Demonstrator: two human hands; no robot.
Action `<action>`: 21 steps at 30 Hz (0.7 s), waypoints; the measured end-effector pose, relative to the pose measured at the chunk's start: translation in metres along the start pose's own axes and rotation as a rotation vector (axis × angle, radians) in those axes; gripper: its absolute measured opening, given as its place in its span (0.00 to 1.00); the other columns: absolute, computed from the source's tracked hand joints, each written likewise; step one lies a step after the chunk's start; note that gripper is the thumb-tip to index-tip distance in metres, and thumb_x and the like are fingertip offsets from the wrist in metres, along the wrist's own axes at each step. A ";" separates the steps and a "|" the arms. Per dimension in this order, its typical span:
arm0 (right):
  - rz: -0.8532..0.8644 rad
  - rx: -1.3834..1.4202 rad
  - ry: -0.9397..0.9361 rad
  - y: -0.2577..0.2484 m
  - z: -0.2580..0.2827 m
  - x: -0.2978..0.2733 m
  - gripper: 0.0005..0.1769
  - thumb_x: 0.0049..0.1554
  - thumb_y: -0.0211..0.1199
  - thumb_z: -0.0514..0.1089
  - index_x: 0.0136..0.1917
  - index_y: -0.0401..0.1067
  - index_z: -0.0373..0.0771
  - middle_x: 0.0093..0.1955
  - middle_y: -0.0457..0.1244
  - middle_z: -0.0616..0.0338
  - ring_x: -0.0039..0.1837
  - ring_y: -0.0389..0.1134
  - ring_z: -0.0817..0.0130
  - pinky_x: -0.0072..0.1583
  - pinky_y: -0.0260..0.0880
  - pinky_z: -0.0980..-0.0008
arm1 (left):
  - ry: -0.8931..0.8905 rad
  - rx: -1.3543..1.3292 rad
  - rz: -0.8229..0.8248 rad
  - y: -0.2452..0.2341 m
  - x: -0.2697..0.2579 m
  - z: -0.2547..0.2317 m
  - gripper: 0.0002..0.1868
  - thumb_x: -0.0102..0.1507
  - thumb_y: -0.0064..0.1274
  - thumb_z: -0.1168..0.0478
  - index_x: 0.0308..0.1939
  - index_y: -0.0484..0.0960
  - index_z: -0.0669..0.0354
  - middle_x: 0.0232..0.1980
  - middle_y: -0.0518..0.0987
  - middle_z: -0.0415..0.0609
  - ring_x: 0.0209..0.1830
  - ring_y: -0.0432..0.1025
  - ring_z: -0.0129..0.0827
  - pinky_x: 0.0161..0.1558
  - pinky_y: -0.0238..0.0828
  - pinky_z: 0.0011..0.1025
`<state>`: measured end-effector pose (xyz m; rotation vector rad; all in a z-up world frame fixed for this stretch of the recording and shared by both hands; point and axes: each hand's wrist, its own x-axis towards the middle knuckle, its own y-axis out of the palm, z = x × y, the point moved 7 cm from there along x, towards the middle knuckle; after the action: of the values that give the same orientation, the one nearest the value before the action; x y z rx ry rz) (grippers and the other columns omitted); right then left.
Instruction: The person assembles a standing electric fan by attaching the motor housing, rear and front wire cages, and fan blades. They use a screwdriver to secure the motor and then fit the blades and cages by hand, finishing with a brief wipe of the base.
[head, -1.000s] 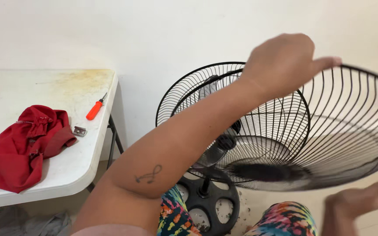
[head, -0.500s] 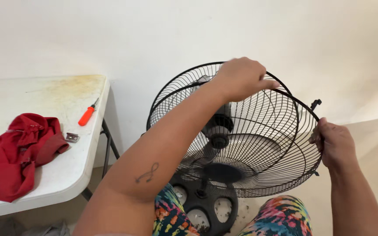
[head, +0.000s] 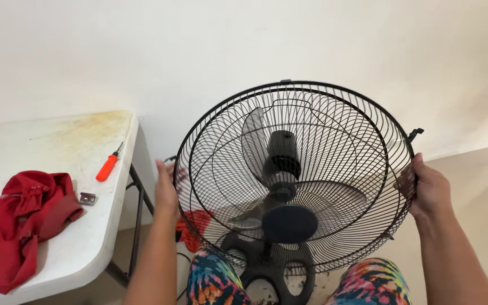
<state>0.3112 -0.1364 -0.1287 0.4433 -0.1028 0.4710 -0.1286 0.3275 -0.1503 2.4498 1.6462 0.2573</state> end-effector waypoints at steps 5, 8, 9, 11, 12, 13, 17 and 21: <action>-0.107 0.000 0.052 -0.008 -0.016 0.005 0.28 0.75 0.51 0.57 0.35 0.60 0.44 0.29 0.51 0.68 0.29 0.47 0.74 0.35 0.50 0.74 | 0.126 -0.016 -0.040 0.009 -0.006 0.034 0.34 0.72 0.31 0.38 0.59 0.77 0.64 0.46 0.79 0.46 0.44 0.69 0.30 0.49 0.65 0.28; -0.092 0.026 0.025 -0.015 -0.024 0.001 0.29 0.75 0.50 0.57 0.34 0.59 0.45 0.28 0.50 0.67 0.28 0.46 0.72 0.36 0.52 0.71 | 0.202 0.150 -0.145 0.014 -0.009 0.026 0.29 0.74 0.32 0.42 0.55 0.79 0.63 0.39 0.76 0.44 0.38 0.64 0.30 0.42 0.61 0.30; -0.076 0.039 0.011 -0.018 -0.027 0.000 0.29 0.75 0.49 0.58 0.34 0.59 0.45 0.27 0.49 0.66 0.28 0.46 0.72 0.36 0.52 0.71 | 0.249 0.150 -0.160 0.018 -0.011 0.021 0.29 0.73 0.32 0.43 0.53 0.79 0.63 0.38 0.76 0.43 0.38 0.66 0.29 0.44 0.63 0.29; -0.092 0.075 -0.013 -0.027 -0.033 -0.005 0.29 0.77 0.49 0.57 0.35 0.58 0.45 0.29 0.51 0.66 0.30 0.48 0.72 0.38 0.54 0.70 | 0.311 0.124 -0.163 0.025 -0.011 0.013 0.27 0.74 0.34 0.44 0.50 0.78 0.64 0.36 0.76 0.42 0.39 0.67 0.27 0.45 0.65 0.28; -0.100 0.091 -0.022 -0.030 -0.034 -0.006 0.29 0.78 0.50 0.57 0.36 0.58 0.45 0.30 0.51 0.66 0.30 0.49 0.72 0.39 0.54 0.70 | 0.321 0.098 -0.154 0.028 -0.011 0.012 0.27 0.74 0.35 0.44 0.49 0.78 0.65 0.37 0.75 0.42 0.39 0.66 0.27 0.46 0.65 0.28; -0.116 0.078 -0.024 -0.033 -0.035 -0.006 0.28 0.77 0.49 0.57 0.36 0.59 0.45 0.30 0.52 0.66 0.31 0.50 0.72 0.41 0.58 0.70 | 0.332 0.072 -0.144 0.030 -0.011 0.010 0.27 0.75 0.35 0.44 0.47 0.78 0.66 0.37 0.75 0.42 0.40 0.66 0.27 0.46 0.64 0.28; -0.170 0.009 -0.024 -0.038 -0.040 -0.009 0.28 0.76 0.49 0.57 0.36 0.61 0.44 0.30 0.52 0.66 0.31 0.52 0.71 0.44 0.63 0.68 | 0.293 0.076 -0.166 0.033 -0.012 0.010 0.27 0.75 0.36 0.44 0.45 0.79 0.65 0.37 0.74 0.42 0.40 0.66 0.27 0.46 0.64 0.28; -0.187 0.025 0.008 -0.036 -0.048 -0.009 0.28 0.75 0.50 0.57 0.35 0.60 0.44 0.29 0.52 0.66 0.31 0.52 0.71 0.44 0.63 0.67 | 0.277 0.079 -0.200 0.034 -0.011 0.012 0.26 0.73 0.37 0.44 0.48 0.80 0.64 0.38 0.76 0.42 0.40 0.68 0.26 0.46 0.65 0.27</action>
<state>0.3197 -0.1476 -0.1879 0.4703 -0.0473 0.2910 -0.0995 0.3037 -0.1537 2.3670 2.0344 0.5321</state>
